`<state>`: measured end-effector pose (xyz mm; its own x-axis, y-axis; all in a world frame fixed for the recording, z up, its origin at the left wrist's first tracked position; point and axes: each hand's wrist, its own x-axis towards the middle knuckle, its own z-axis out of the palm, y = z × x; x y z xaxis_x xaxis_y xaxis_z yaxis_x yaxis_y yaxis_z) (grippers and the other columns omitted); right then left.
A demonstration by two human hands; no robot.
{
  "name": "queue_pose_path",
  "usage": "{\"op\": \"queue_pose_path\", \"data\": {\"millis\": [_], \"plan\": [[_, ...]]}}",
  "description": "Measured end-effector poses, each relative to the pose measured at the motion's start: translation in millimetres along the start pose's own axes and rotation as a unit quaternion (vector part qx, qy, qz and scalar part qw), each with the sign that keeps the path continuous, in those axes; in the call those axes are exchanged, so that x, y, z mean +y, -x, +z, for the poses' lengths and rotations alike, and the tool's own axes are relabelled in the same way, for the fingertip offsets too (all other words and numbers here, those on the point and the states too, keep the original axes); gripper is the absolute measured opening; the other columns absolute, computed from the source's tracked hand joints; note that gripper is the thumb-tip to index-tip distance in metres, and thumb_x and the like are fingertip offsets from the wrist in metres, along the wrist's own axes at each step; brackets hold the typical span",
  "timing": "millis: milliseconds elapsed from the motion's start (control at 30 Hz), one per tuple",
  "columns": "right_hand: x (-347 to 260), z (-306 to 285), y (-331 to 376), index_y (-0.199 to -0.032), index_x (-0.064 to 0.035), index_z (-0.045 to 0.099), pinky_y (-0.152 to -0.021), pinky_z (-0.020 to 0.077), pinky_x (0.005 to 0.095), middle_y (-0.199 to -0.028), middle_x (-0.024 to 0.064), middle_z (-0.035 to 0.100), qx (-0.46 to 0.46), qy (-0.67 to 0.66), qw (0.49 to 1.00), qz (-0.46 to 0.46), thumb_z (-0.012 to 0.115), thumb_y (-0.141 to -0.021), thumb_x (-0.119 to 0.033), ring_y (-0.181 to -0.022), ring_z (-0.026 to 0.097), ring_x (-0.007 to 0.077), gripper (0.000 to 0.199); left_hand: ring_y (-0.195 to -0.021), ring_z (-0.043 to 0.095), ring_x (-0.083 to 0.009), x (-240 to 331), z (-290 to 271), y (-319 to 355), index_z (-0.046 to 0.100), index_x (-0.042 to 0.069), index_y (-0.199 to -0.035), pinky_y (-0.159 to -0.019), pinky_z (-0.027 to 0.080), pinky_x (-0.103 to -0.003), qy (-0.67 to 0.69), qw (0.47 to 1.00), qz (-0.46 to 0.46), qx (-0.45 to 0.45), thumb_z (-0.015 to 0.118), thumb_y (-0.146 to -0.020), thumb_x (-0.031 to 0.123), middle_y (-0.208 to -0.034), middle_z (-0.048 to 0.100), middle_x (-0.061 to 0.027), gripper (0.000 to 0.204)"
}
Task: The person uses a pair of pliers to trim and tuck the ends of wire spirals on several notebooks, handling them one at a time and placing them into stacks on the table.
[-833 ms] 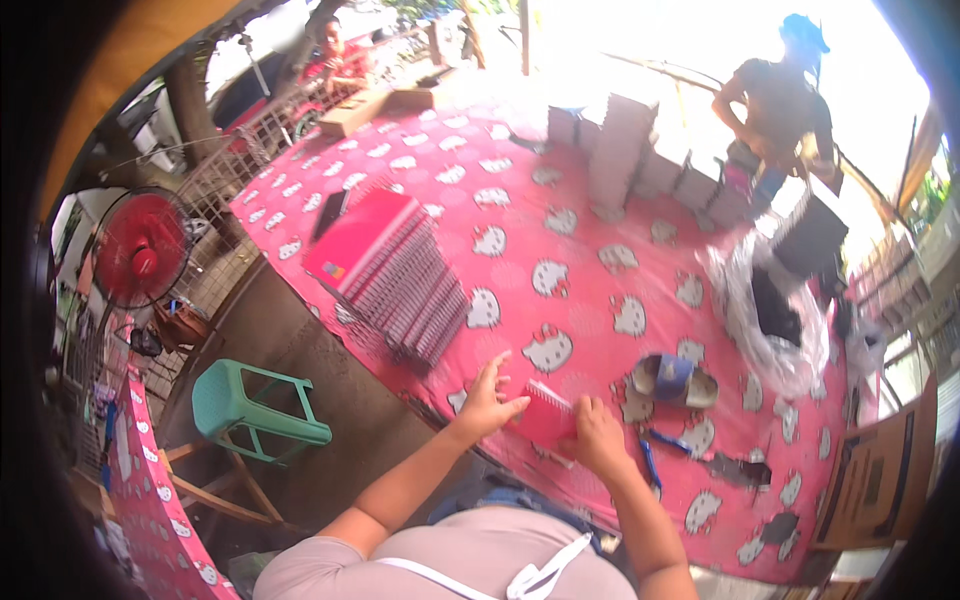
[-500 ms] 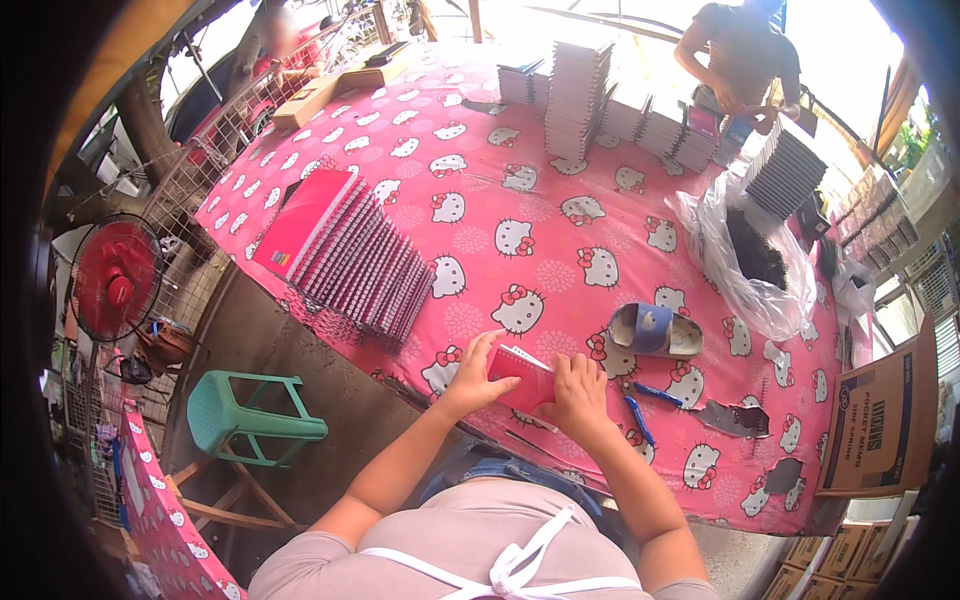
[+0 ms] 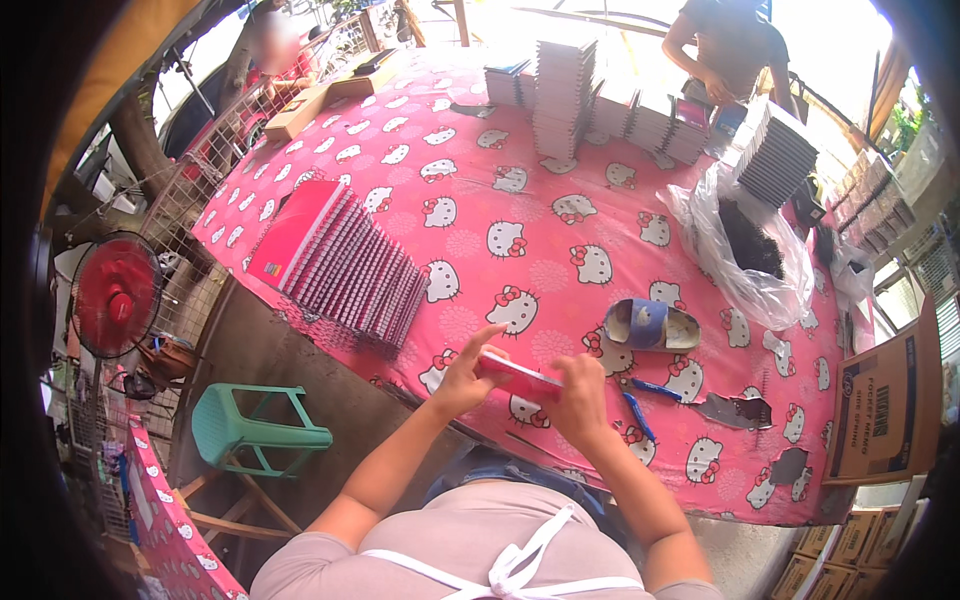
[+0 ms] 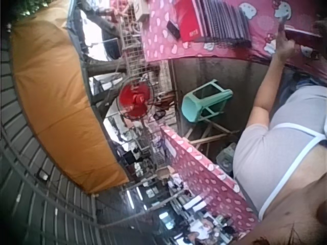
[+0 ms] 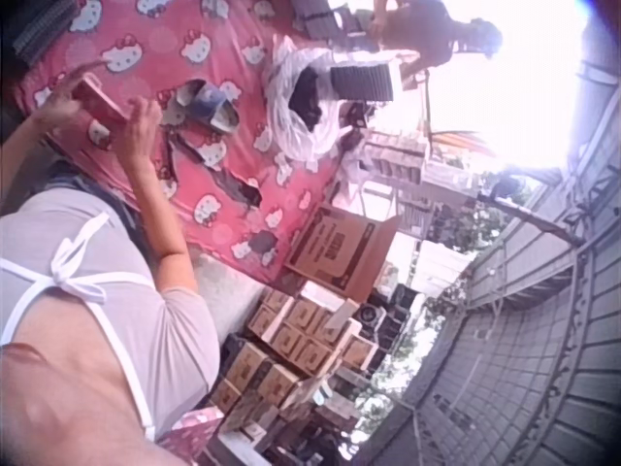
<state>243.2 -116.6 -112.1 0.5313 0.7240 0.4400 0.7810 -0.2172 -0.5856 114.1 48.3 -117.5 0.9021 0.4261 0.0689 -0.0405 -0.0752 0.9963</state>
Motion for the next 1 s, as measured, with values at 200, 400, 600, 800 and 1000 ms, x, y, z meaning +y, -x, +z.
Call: {"op": "queue_pose_path", "data": {"millis": [200,400,600,800,1000], "plan": [[27,23,-3,-0.099,-0.0064,0.047,-0.074,0.0435,0.0287,-0.092,0.0033,0.052,-0.047,-0.362,0.919,0.146,0.078,-0.072,-0.002,-0.084,0.05,0.0106,0.041,-0.099,0.053,-0.0189,-19,-4,-6,0.043,0.011,-0.133,-0.085,0.044,-0.032,-0.146,0.973,0.16,0.074,0.069,-0.075,-0.008,-0.105,0.053,-0.008,0.066],[19,40,-8,-0.091,-0.0082,0.044,-0.065,0.042,0.0247,-0.079,-0.0002,0.05,-0.035,-0.38,0.908,0.171,0.072,-0.08,-0.001,-0.074,0.049,0.0081,0.031,-0.105,0.049,-0.0314,-29,5,-4,0.048,0.013,-0.128,-0.086,0.046,-0.036,-0.23,0.946,0.193,0.12,0.071,-0.074,-0.006,-0.114,0.048,-0.0139,0.061],[38,47,8,-0.092,-0.0053,0.045,-0.067,0.0425,0.0302,-0.08,0.007,0.049,-0.034,-0.313,0.939,0.14,0.069,-0.075,0.004,-0.075,0.05,0.0186,0.03,-0.118,0.047,-0.0299,45,46,-8,0.066,0.022,-0.112,-0.106,0.006,-0.066,-0.404,0.88,0.173,0.178,0.073,-0.078,0.03,-0.137,0.044,-0.0092,0.036],[41,-45,-20,-0.096,-0.0011,0.057,-0.079,0.0468,0.0389,-0.09,0.0163,0.059,0.043,-0.02,0.998,-0.044,0.071,-0.07,0.0,-0.09,0.059,0.0311,0.031,-0.114,0.051,-0.023,21,40,-19,0.073,0.024,-0.099,-0.106,-0.004,-0.066,-0.419,0.892,0.125,0.112,0.071,-0.079,0.025,-0.097,0.067,0.0055,0.019],[234,-208,77,-0.101,-0.0038,0.062,-0.086,0.0454,0.0431,-0.11,0.0167,0.057,0.179,0.444,0.771,0.42,0.068,-0.081,-0.017,-0.099,0.058,0.0327,0.025,-0.117,0.049,-0.0234,25,52,-17,0.066,0.023,-0.117,-0.105,-0.001,-0.067,-0.436,0.885,0.146,0.076,0.069,-0.08,0.024,-0.108,0.064,0.0027,0.037]]}}
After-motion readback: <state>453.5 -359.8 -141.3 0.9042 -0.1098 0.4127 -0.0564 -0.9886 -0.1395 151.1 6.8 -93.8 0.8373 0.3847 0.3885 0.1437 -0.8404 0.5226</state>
